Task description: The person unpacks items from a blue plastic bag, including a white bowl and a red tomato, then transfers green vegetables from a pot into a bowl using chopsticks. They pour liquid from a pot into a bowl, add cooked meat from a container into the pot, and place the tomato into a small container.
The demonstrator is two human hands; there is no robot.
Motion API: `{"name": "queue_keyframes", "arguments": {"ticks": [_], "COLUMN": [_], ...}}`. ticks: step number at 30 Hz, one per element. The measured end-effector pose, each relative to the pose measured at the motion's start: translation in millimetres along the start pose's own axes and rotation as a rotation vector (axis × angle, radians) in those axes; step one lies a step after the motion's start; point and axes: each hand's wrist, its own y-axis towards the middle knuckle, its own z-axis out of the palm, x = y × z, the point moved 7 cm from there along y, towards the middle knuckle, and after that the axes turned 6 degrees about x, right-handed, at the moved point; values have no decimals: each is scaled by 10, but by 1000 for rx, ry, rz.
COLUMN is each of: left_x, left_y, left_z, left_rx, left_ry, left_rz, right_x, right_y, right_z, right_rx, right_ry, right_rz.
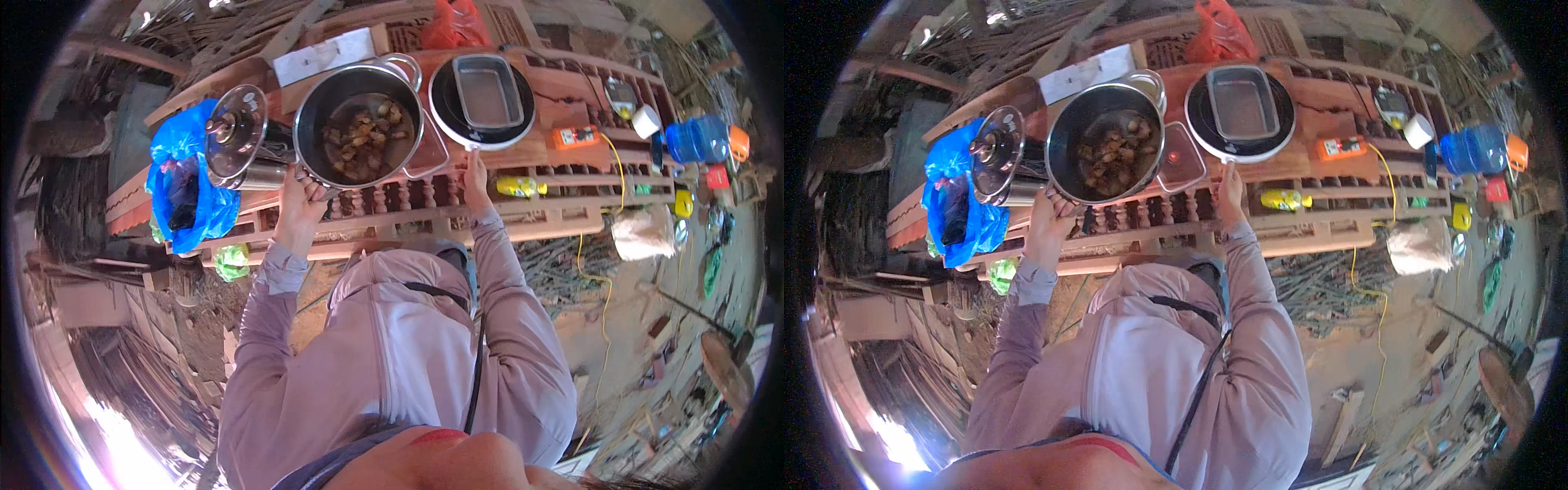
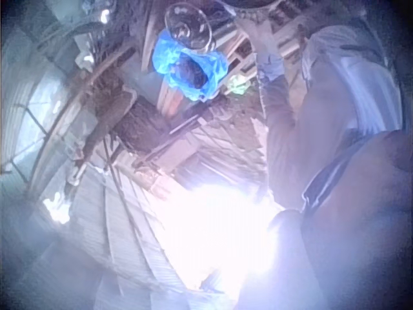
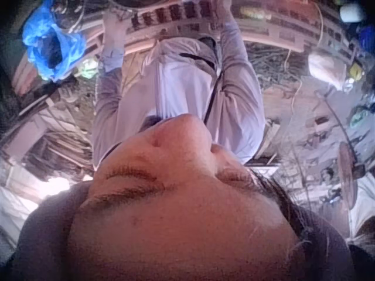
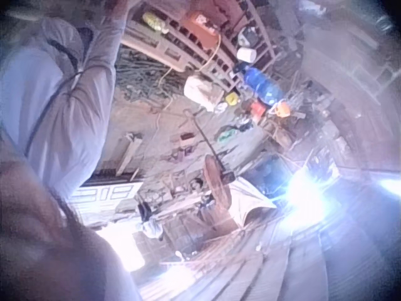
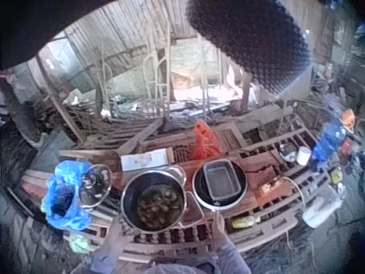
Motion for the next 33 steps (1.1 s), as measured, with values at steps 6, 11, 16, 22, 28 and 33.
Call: {"name": "queue_keyframes", "arguments": {"ticks": [6, 11, 16, 22, 28, 33], "left_x": [300, 583, 980, 1643, 2144, 2467], "left_y": [9, -119, -336, -240, -219, -76], "left_z": [-136, -20, 319, 633, 1235, 1656], "left_rx": [-67, -21, 2, 155, 337, 517], "left_ry": [12, 195, 293, 461, 564, 644], "left_rz": [-86, -121, -282, -497, -599, -580], "right_x": [-361, -827, -125, 1671, 2017, 2088], "right_y": [-478, -1162, -1406, -1776, -1920, -1859], "right_z": [-470, -1170, -1669, -1537, -1751, -2283], "right_rx": [96, -16, -130, 104, 224, 218], "right_ry": [-232, -252, -181, -222, -463, -512], "right_rz": [117, 272, 97, -264, -49, 76]}}
